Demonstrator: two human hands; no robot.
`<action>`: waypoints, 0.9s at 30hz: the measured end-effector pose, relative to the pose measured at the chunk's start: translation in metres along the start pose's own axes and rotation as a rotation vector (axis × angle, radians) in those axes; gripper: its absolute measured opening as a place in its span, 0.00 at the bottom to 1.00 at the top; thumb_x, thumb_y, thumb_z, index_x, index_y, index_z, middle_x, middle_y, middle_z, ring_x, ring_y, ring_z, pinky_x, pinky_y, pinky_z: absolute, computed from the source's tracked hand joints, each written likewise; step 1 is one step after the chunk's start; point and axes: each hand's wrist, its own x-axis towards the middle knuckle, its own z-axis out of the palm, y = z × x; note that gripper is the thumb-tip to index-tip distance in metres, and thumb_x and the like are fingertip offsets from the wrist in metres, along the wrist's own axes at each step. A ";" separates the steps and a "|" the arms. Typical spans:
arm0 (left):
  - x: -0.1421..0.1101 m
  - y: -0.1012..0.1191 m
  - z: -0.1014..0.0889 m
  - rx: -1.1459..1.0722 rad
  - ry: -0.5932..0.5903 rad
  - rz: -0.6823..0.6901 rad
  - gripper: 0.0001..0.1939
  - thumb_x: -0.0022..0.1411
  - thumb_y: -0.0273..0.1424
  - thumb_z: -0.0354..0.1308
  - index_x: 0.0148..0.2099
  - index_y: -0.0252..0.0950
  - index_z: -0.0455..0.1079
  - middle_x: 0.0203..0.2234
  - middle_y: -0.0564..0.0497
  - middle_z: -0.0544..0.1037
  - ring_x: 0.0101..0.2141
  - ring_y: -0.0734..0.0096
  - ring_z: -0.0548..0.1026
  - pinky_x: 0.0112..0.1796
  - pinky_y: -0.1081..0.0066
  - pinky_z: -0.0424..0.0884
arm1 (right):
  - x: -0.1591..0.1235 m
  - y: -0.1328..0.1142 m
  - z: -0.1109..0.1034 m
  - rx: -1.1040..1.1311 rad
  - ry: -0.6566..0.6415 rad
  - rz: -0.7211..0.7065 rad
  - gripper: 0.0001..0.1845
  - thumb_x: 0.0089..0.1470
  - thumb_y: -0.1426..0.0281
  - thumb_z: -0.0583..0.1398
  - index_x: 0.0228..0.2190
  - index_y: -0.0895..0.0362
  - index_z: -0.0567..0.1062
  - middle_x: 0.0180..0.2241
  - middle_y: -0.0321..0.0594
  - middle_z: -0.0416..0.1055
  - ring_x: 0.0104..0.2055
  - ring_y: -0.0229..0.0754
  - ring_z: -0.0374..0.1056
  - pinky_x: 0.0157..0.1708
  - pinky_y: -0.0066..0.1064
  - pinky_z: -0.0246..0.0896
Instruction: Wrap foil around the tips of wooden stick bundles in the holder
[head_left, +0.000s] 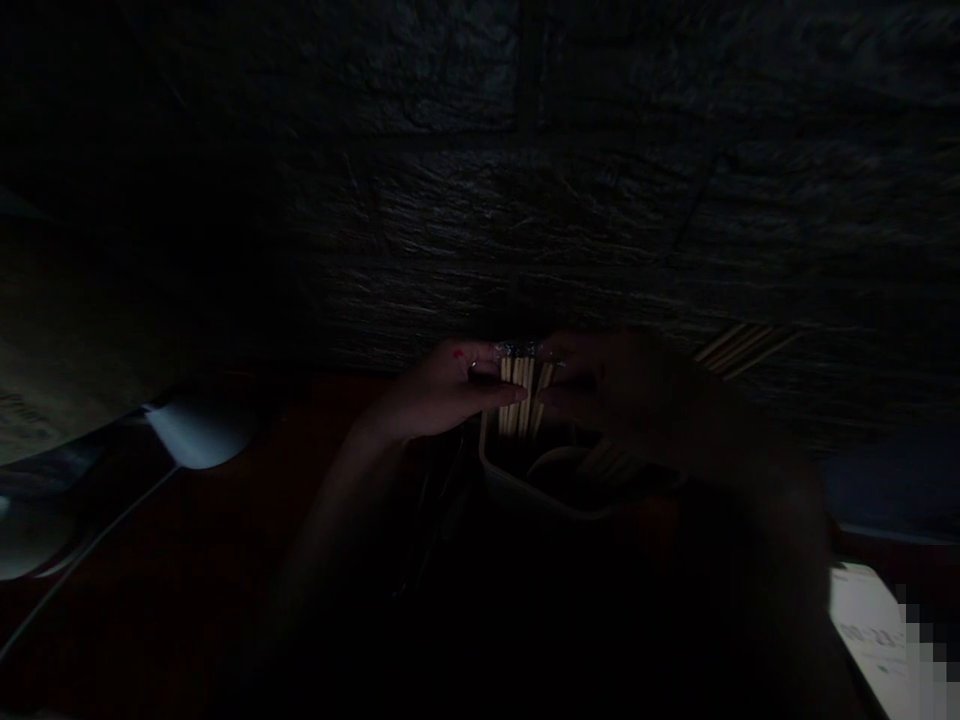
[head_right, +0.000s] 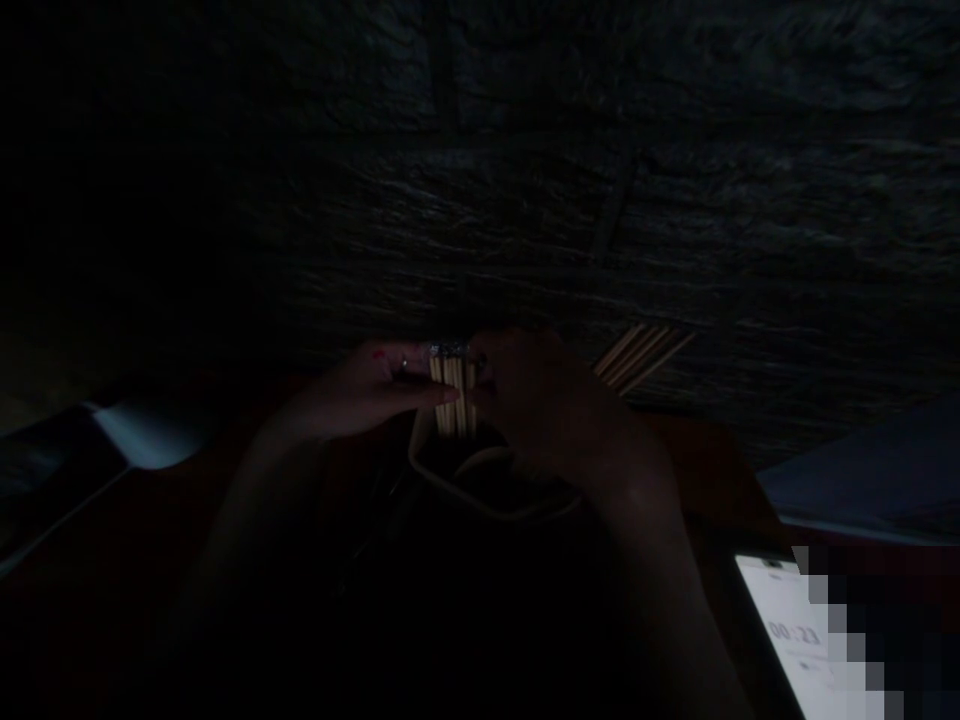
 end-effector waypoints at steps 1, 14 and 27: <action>0.000 0.000 0.000 0.003 0.004 -0.002 0.14 0.60 0.26 0.62 0.49 0.35 0.77 0.42 0.47 0.82 0.44 0.63 0.79 0.49 0.62 0.72 | 0.001 0.000 0.000 0.012 -0.008 -0.005 0.09 0.55 0.72 0.60 0.39 0.56 0.78 0.33 0.41 0.79 0.34 0.44 0.74 0.29 0.30 0.59; 0.000 0.000 -0.001 -0.056 0.004 0.015 0.14 0.60 0.26 0.62 0.49 0.34 0.76 0.44 0.47 0.83 0.49 0.60 0.78 0.52 0.61 0.71 | 0.000 0.003 0.001 -0.062 0.007 -0.051 0.11 0.58 0.74 0.57 0.42 0.56 0.75 0.38 0.44 0.77 0.39 0.48 0.73 0.34 0.34 0.61; 0.002 -0.002 0.001 -0.101 -0.004 0.017 0.17 0.59 0.30 0.65 0.51 0.35 0.76 0.46 0.46 0.82 0.47 0.61 0.79 0.54 0.59 0.70 | 0.006 -0.003 0.008 -0.175 0.070 -0.018 0.08 0.57 0.69 0.60 0.39 0.58 0.76 0.33 0.42 0.76 0.33 0.43 0.70 0.31 0.31 0.55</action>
